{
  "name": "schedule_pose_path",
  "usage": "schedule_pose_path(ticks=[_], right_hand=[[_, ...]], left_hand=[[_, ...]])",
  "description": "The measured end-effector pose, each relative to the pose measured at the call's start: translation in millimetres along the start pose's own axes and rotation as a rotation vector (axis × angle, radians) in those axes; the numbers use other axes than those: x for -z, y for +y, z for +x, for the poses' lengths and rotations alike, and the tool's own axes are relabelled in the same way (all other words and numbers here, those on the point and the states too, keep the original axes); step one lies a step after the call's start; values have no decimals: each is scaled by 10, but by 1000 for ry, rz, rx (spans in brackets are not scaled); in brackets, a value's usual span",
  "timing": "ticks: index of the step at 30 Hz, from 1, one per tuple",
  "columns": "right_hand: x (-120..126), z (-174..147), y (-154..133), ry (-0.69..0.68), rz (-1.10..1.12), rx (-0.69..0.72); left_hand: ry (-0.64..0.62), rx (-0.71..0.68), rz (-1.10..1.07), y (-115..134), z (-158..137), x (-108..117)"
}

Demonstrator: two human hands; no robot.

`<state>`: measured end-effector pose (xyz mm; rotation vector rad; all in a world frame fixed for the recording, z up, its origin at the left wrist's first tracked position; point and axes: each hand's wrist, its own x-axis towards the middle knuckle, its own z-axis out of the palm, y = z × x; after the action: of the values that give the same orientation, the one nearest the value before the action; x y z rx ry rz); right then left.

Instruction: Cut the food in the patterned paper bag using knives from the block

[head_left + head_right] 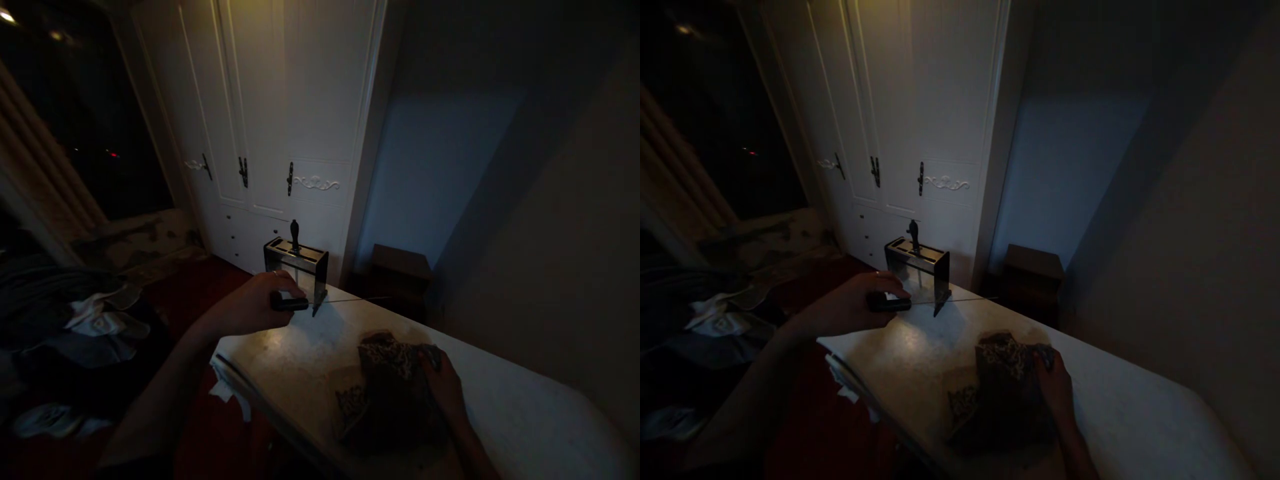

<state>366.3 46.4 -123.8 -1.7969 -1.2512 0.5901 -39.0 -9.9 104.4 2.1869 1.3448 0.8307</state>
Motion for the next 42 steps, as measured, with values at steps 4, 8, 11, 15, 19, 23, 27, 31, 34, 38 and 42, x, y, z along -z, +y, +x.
schedule_pose_path(ticks=[4,8,11,15,19,23,27,31,34,38,42], right_hand=[[1,-8,19,-16,-3,15],[-23,-6,51,-10,19,22],[-51,3,64,14,76,43],[-74,1,47,58,207,25],[-77,-14,39,98,313,16],[-86,-23,62,120,336,11],[-100,-25,79,120,349,34],[-111,-22,96,117,348,42],[-116,-19,115,116,341,49],[-123,-13,154,108,333,46],[-132,-10,186,94,327,41]], left_hand=[[-68,56,-259,79,42,-14],[9,48,-270,158,111,-153],[63,27,-174,180,190,-281],[-46,46,-133,218,292,-443],[-173,78,-171,253,355,-575],[-235,118,-187,248,418,-657],[-264,130,-170,255,488,-713],[-295,141,-188,244,560,-782],[-351,165,-278,203,620,-831],[-423,187,-404,143,674,-846],[-347,172,-578,108,664,-874]])
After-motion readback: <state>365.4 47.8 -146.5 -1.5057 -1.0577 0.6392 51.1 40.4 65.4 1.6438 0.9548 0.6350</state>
